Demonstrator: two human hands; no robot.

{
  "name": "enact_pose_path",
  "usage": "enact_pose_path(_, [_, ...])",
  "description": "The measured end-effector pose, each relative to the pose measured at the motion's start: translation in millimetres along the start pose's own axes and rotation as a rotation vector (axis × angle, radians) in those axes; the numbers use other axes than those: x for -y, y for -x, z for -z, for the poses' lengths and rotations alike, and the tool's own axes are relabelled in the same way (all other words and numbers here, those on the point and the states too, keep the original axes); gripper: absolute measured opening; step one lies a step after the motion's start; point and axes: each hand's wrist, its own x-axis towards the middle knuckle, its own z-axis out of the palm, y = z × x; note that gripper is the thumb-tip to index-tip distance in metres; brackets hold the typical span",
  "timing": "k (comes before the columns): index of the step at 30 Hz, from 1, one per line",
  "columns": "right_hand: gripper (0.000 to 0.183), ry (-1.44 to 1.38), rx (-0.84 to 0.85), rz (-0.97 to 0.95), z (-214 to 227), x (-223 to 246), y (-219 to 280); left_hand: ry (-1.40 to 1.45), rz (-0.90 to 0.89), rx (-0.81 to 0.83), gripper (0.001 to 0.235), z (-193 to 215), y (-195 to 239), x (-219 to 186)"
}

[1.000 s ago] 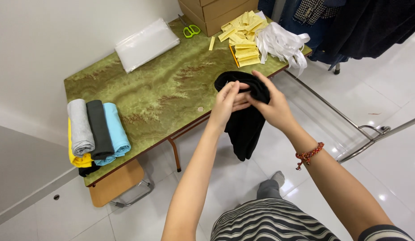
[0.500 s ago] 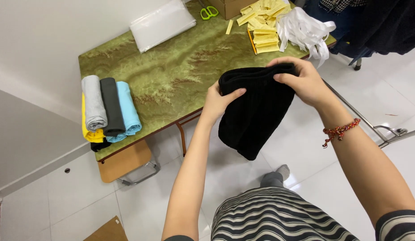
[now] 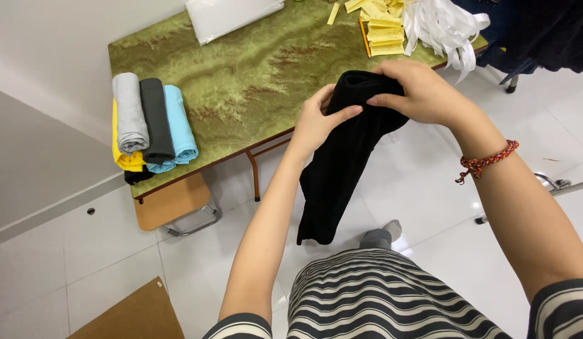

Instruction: The person folds a pair of black pants and a pair of purple shorts on a table. They then place the folded purple shorts into a clear plastic bag, seal it, and put it into a cardboard box.

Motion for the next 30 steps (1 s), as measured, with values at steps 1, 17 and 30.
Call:
enact_pose_path(1, [0.028,-0.002,0.002,0.005,3,4,-1,-0.002,0.001,-0.005,0.051,9,6,7])
enact_pose_path(17, [0.034,0.038,-0.171,0.11,34,32,12,0.34,0.898,-0.356,0.062,34,109,189])
enact_pose_path(30, [0.042,0.084,-0.377,-0.016,41,-19,42,0.519,0.909,-0.279,0.053,-5,95,191])
